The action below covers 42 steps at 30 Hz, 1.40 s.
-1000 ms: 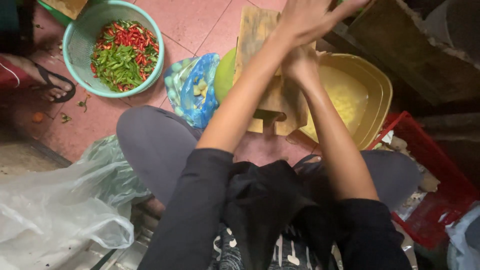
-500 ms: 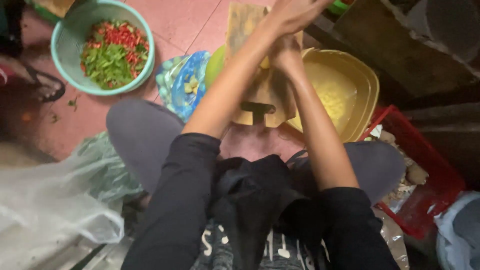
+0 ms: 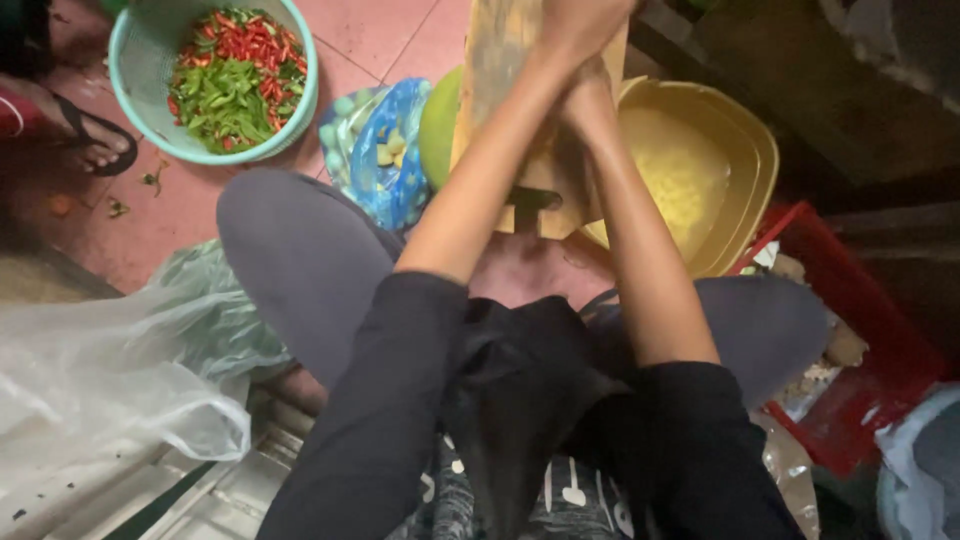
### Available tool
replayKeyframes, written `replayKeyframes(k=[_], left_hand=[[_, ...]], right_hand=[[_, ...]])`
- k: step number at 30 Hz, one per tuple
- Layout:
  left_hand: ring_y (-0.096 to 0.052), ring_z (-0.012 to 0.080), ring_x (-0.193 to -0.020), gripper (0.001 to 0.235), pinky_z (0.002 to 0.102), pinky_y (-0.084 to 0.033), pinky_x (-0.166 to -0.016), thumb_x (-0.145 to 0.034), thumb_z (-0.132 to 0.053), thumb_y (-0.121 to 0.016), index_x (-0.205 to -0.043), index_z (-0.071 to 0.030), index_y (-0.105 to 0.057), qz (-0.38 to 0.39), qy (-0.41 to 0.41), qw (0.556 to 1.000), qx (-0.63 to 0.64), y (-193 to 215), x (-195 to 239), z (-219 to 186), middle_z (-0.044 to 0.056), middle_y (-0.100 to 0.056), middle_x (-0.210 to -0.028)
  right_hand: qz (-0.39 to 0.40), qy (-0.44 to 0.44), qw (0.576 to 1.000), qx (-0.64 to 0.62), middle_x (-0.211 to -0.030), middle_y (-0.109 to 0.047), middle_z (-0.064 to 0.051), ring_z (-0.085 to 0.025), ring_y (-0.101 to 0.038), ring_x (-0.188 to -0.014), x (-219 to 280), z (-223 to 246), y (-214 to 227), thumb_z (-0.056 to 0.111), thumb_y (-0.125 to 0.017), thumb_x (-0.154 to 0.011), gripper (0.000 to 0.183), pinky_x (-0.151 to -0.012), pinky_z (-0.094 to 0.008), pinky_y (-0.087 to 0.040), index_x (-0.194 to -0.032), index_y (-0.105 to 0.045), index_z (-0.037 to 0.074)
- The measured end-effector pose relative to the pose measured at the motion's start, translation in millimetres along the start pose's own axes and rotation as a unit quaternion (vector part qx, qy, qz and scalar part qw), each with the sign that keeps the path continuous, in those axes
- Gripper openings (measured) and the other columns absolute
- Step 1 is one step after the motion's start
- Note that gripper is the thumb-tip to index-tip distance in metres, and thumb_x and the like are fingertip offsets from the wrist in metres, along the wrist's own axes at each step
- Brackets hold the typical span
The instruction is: Slicing potatoes using a manual grater/slicer on a wooden board.
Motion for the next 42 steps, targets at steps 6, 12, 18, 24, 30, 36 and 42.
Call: replayKeyframes(k=[6,12,18,24,30,36,42], left_hand=[[-0.06,0.0426,-0.1,0.042,0.051,-0.051,-0.08,-0.081,-0.027,-0.076,-0.113,-0.003,-0.062,0.04,0.214,0.975,-0.051,45.2,67.7,55.2,0.022,-0.059,-0.112],[-0.052,0.0375,-0.112,0.045,0.046,-0.047,-0.097,-0.076,-0.016,-0.081,-0.118,-0.01,-0.065,0.137,0.218,0.965,-0.049,48.8,99.8,53.7,0.016,-0.058,-0.113],[-0.057,0.0306,-0.125,0.031,0.043,-0.049,-0.109,-0.092,-0.006,-0.073,-0.121,-0.013,-0.068,0.061,0.078,0.985,-0.144,61.6,84.3,62.8,0.004,-0.061,-0.126],[-0.054,0.0364,-0.125,0.03,0.046,-0.048,-0.103,-0.084,-0.021,-0.08,-0.107,-0.008,-0.065,0.102,-0.007,0.988,-0.116,88.9,84.0,9.8,0.012,-0.059,-0.124],[-0.057,0.0368,-0.115,0.046,0.046,-0.05,-0.096,-0.084,-0.022,-0.081,-0.123,-0.002,-0.065,0.156,0.028,0.987,-0.019,38.1,67.5,-4.3,0.016,-0.062,-0.122],[-0.061,0.0354,-0.111,0.022,0.045,-0.052,-0.094,-0.089,-0.013,-0.076,-0.108,-0.011,-0.065,0.252,0.036,0.966,-0.04,28.8,82.0,-4.2,0.009,-0.063,-0.109],[-0.061,0.0344,-0.116,0.033,0.042,-0.054,-0.094,-0.088,-0.006,-0.074,-0.119,-0.007,-0.064,0.218,-0.035,0.975,0.006,84.5,109.8,-27.8,0.011,-0.063,-0.122]], right_hand=[[0.02,-0.068,0.997,-0.005,-0.126,-0.066,-0.028,-0.043,-0.063,-0.118,-24.8,-47.6,-5.7,0.016,-0.065,-0.1,0.057,-0.096,-0.047,-0.05,-0.15,-0.039,0.007],[0.047,-0.059,0.986,-0.152,-0.128,-0.07,-0.015,-0.024,-0.068,-0.112,-11.8,-49.3,29.9,0.01,-0.065,-0.102,0.048,-0.097,-0.039,-0.054,-0.146,-0.046,0.005],[0.04,-0.072,0.98,-0.179,-0.124,-0.064,-0.007,-0.016,-0.062,-0.11,13.8,-50.4,116.0,0.008,-0.064,-0.108,0.039,-0.096,-0.034,-0.053,-0.144,-0.051,0.001],[-0.034,-0.061,0.959,-0.274,-0.128,-0.064,-0.006,-0.015,-0.064,-0.113,51.3,-39.5,174.1,0.003,-0.059,-0.108,0.039,-0.101,-0.032,-0.055,-0.145,-0.048,0.002],[-0.058,-0.062,0.931,-0.356,-0.126,-0.064,-0.008,-0.015,-0.064,-0.111,58.5,-39.7,168.3,-0.001,-0.059,-0.111,0.033,-0.101,-0.031,-0.056,-0.142,-0.049,0.0],[-0.08,-0.066,0.944,-0.312,-0.125,-0.067,-0.008,-0.014,-0.066,-0.109,62.0,-46.3,155.2,0.0,-0.06,-0.11,0.033,-0.098,-0.032,-0.058,-0.141,-0.049,0.002],[-0.092,-0.01,0.994,-0.067,-0.116,-0.072,-0.019,-0.028,-0.074,-0.098,58.1,-23.4,106.4,0.005,-0.06,-0.11,0.034,-0.08,-0.039,-0.06,-0.14,-0.046,0.005]])
Point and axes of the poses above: each hand's wrist, its own x-axis away from the middle knuckle, its own y-axis out of the back of the hand, z = x × y, the point moved 5 cm from there along -x, towards the middle knuckle
